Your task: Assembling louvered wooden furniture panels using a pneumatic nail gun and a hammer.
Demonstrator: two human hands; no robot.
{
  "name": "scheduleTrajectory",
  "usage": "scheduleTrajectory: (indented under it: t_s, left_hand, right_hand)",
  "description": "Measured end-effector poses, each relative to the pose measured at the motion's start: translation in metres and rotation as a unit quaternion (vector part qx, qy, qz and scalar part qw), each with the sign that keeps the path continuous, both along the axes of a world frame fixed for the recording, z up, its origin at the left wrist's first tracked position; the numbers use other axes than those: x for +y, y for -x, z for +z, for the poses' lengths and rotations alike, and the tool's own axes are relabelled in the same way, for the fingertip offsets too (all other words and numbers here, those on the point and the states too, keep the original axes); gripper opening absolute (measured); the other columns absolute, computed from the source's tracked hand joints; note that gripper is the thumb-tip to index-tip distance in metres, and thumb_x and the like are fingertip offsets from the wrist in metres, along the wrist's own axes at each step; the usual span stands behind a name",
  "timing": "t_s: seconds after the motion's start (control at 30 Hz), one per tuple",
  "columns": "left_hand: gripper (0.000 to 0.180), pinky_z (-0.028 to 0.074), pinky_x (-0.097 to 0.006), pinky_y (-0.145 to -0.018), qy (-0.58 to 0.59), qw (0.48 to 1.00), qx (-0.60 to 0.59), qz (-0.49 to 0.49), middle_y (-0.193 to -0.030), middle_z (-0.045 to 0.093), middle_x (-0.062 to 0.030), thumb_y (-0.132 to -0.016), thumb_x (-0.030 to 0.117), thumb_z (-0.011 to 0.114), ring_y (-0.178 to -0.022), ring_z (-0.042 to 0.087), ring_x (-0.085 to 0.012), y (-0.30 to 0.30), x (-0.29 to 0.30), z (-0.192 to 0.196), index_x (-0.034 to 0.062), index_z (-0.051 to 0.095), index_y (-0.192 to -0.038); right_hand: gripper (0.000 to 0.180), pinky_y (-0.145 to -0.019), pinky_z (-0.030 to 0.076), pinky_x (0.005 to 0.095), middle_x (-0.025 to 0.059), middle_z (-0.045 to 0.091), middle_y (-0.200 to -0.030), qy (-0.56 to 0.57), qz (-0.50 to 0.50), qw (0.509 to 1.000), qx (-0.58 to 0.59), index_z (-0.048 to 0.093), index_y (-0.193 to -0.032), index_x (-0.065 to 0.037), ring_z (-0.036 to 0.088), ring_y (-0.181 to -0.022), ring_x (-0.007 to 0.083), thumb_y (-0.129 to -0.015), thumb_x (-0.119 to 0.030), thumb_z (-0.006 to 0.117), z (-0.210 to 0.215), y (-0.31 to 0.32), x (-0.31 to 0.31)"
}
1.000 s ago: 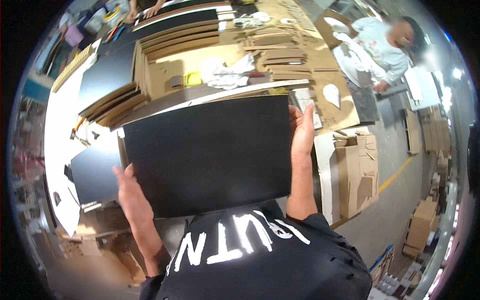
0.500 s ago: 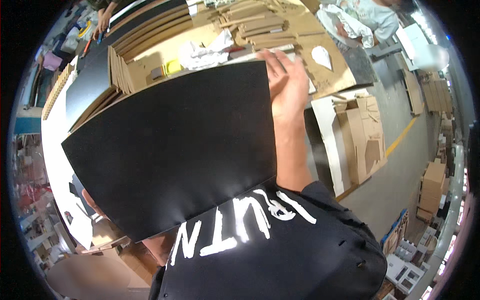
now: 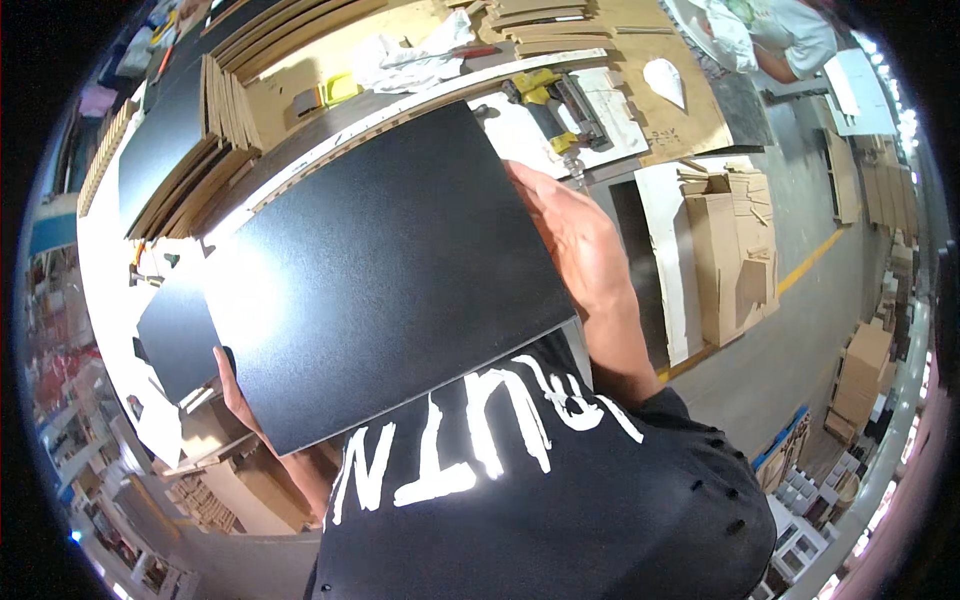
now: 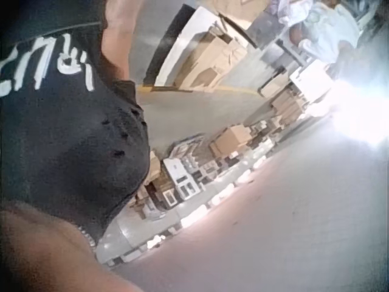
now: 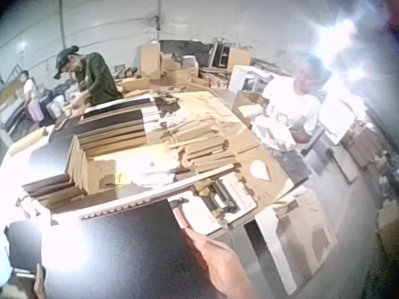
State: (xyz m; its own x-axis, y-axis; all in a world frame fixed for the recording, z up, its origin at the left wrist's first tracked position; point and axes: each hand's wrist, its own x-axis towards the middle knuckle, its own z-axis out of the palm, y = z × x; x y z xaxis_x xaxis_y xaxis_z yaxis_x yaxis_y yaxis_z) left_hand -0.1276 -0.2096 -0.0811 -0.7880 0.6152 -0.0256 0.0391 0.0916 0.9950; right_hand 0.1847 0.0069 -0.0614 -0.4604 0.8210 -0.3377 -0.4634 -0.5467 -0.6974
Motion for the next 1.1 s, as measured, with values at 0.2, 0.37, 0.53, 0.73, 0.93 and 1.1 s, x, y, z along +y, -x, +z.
scheduleTrajectory:
  t_s: [0.2,0.37,0.53,0.73,0.93,1.1]
  left_hand:
    - [0.045,0.054,-0.027,-0.067,-0.039,0.979,-0.197,0.040,-0.096,0.067,-0.0122,-0.105,0.033,0.041,-0.078,0.066,-0.0156,-0.021,0.020,0.019,-0.0052,0.058,-0.119]
    - [0.041,0.054,-0.025,-0.068,-0.045,0.990,-0.135,-0.017,-0.103,0.066,-0.0131,-0.106,0.026,0.037,-0.079,0.066,-0.0149,-0.004,0.001,0.002,-0.0062,0.056,-0.122]
    - [0.037,0.055,-0.027,-0.075,0.013,0.987,0.160,-0.010,-0.109,0.066,-0.0159,-0.106,0.016,0.037,-0.086,0.066,-0.0170,0.000,-0.003,-0.010,-0.0090,0.049,-0.130]
    - [0.042,0.053,-0.032,-0.087,0.071,0.927,0.367,-0.007,-0.120,0.063,-0.0194,-0.102,0.013,0.041,-0.098,0.065,-0.0240,0.008,0.013,-0.006,-0.0071,0.042,-0.139]
    - [0.047,0.047,-0.036,-0.096,0.038,0.959,0.281,0.010,-0.124,0.062,-0.0185,-0.104,0.026,0.041,-0.105,0.063,-0.0247,0.006,0.002,-0.014,-0.0084,0.045,-0.136]
    - [0.052,0.044,-0.036,-0.101,-0.159,0.933,-0.318,0.057,-0.137,0.052,-0.0196,-0.105,0.034,0.037,-0.114,0.058,-0.0244,0.016,0.010,-0.035,-0.0030,0.042,-0.141]
  right_hand:
    - [0.044,-0.109,0.033,0.0306,0.0191,0.049,-0.140,-0.049,-0.029,0.998,-0.032,0.047,-0.135,0.012,0.046,-0.130,0.0217,-0.098,-0.011,0.052,0.003,-0.016,-0.017]
    - [0.067,-0.112,0.031,0.0328,0.0214,0.042,-0.146,-0.136,0.085,0.983,-0.093,0.031,-0.144,0.012,0.041,-0.135,0.0233,-0.091,-0.012,0.065,0.011,-0.032,-0.032]
    - [0.086,-0.108,0.037,0.0321,0.0211,0.037,-0.149,-0.183,0.157,0.965,-0.103,0.021,-0.148,0.011,0.042,-0.134,0.0232,-0.081,0.001,0.073,0.023,-0.034,-0.041]
    - [0.086,-0.111,0.034,0.0319,0.0205,0.029,-0.154,-0.188,0.145,0.959,-0.157,0.016,-0.151,0.007,0.035,-0.138,0.0230,-0.082,0.008,0.066,0.048,-0.039,-0.036]
    - [0.084,-0.116,0.022,0.0312,0.0174,0.011,-0.160,-0.174,0.199,0.958,-0.115,0.007,-0.153,0.003,0.020,-0.145,0.0212,-0.087,0.009,0.058,0.043,-0.048,-0.038]
    - [0.083,-0.115,0.023,0.0304,0.0160,0.006,-0.162,-0.237,0.204,0.937,-0.154,0.004,-0.154,0.000,0.013,-0.146,0.0188,-0.088,0.009,0.054,0.040,-0.075,-0.047]
